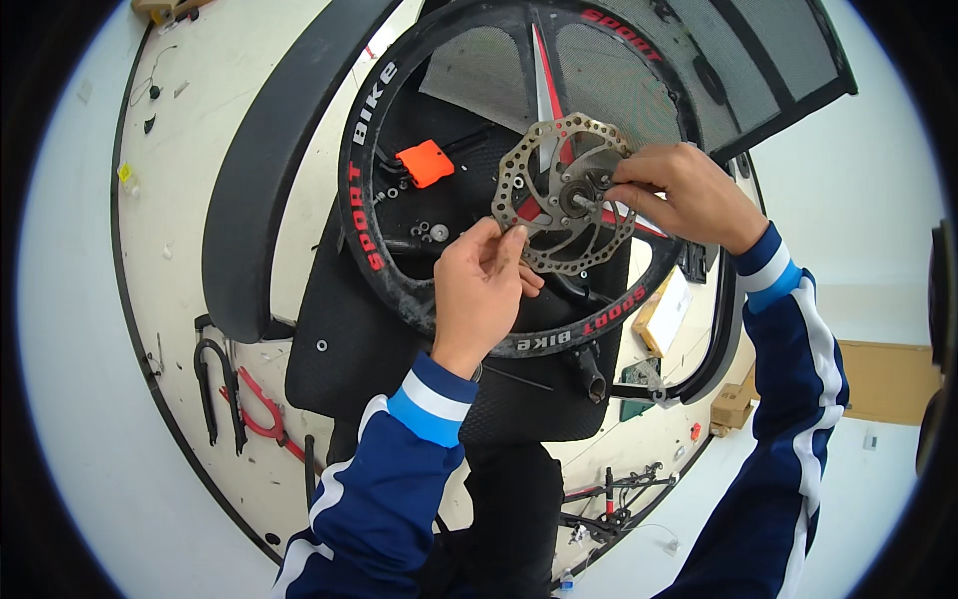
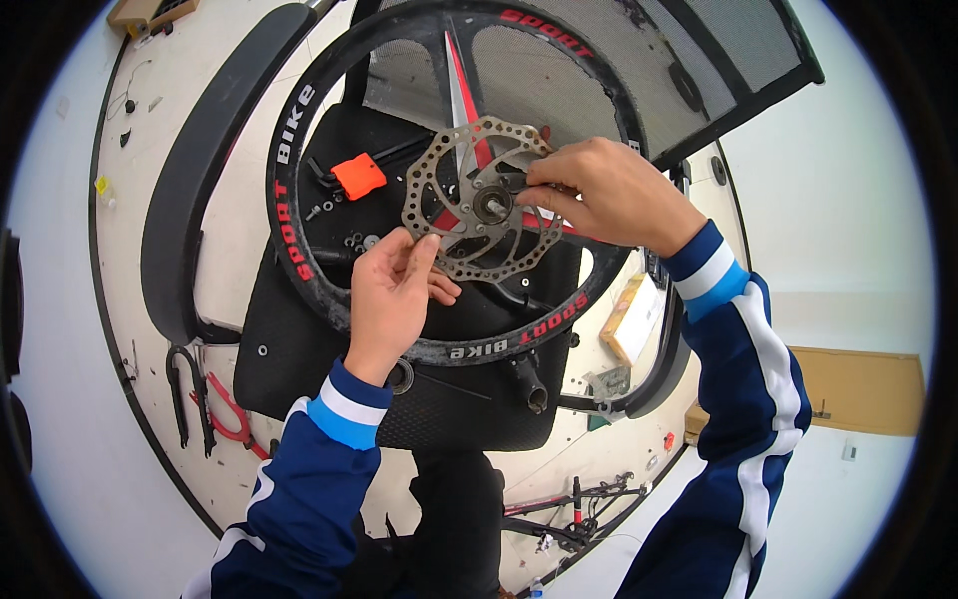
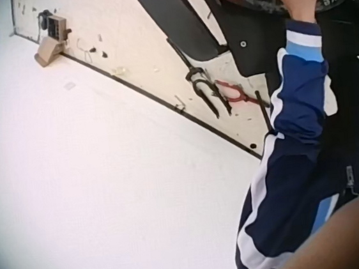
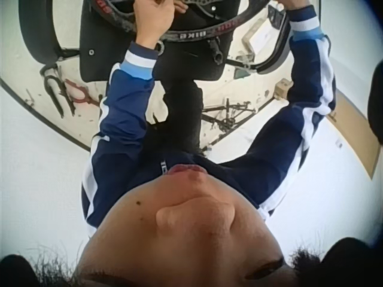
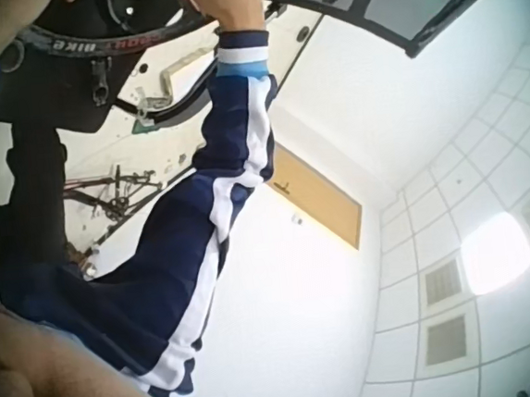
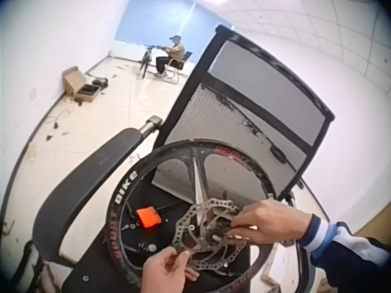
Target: The person installs a disc brake rotor onto a bicycle wheel hub, then uses a red tire lever to seat the tire bead onto the rim. The person then attaches the wheel to a bicycle fork and secures it with a quick-release skewer.
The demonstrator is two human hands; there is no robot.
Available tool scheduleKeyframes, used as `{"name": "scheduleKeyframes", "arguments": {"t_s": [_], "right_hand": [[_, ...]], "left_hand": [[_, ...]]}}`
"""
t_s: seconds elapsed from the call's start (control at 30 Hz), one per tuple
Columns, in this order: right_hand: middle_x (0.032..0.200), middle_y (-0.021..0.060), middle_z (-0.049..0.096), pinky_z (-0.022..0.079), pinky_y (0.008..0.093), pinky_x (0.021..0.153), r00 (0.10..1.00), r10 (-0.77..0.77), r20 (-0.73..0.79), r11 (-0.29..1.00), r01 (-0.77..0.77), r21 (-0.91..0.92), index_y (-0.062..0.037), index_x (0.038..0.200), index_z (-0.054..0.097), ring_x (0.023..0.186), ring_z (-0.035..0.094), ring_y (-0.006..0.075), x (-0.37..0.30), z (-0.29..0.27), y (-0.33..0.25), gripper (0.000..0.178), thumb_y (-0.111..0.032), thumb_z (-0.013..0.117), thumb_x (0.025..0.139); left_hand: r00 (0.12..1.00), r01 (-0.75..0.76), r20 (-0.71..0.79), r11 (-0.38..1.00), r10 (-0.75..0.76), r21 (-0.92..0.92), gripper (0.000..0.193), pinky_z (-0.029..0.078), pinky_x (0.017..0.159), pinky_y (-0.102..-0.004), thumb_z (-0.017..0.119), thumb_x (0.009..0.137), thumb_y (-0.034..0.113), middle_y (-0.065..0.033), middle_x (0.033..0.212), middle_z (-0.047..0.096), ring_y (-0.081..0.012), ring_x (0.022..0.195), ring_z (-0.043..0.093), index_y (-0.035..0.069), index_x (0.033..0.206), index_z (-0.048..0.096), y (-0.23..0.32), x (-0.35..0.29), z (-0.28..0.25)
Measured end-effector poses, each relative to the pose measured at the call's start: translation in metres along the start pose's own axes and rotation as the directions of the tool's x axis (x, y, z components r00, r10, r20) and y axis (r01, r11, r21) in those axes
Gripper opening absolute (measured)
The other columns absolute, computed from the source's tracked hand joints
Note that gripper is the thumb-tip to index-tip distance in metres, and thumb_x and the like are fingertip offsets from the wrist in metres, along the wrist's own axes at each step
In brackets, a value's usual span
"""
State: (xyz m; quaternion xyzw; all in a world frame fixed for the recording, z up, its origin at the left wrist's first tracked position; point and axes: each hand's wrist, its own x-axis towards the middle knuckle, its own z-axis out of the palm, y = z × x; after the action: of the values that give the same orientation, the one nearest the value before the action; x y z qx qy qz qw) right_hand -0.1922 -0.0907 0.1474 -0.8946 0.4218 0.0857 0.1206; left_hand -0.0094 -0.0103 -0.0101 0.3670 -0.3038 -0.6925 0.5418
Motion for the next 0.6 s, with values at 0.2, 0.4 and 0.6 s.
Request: {"name": "scheduleKeyframes", "arguments": {"t_s": [0.2,0.4,0.6], "right_hand": [[0.069,0.0145,0.064,0.047,0.0347,0.054,1.0,-0.01,-0.025,1.0,0.009,-0.006,0.0022,0.083,0.068,0.057,0.06,0.0271,-0.002,-0.001,-0.001,0.021,-0.019,0.067,0.086],[0.07,0.0148,0.065,0.048,0.0329,0.055,0.999,0.044,0.015,0.997,-0.045,0.057,0.0016,0.084,0.07,0.057,0.06,0.0268,0.0,-0.003,-0.001,0.021,-0.019,0.066,0.086],[0.073,0.0124,0.068,0.047,0.0283,0.054,0.958,0.136,0.253,0.982,-0.163,0.09,0.0021,0.091,0.072,0.056,0.059,0.018,0.022,-0.025,0.008,0.024,-0.021,0.067,0.087]], "left_hand": [[1.0,-0.01,-0.008,1.0,0.01,0.001,0.022,0.048,0.047,-0.0227,0.054,0.096,0.012,-0.0071,0.067,0.06,-0.0132,0.053,0.063,-0.005,0.082,0.056,0.0,0.0,0.001],[1.0,-0.013,0.001,1.0,0.013,0.006,0.022,0.048,0.047,-0.0224,0.054,0.096,0.012,-0.0069,0.067,0.06,-0.0128,0.053,0.063,-0.005,0.082,0.056,0.0,0.0,0.0],[1.0,-0.019,0.001,1.0,0.019,-0.01,0.023,0.048,0.047,-0.0221,0.054,0.096,0.012,-0.0062,0.066,0.059,-0.0127,0.053,0.062,-0.004,0.08,0.055,0.001,0.0,0.0]]}}
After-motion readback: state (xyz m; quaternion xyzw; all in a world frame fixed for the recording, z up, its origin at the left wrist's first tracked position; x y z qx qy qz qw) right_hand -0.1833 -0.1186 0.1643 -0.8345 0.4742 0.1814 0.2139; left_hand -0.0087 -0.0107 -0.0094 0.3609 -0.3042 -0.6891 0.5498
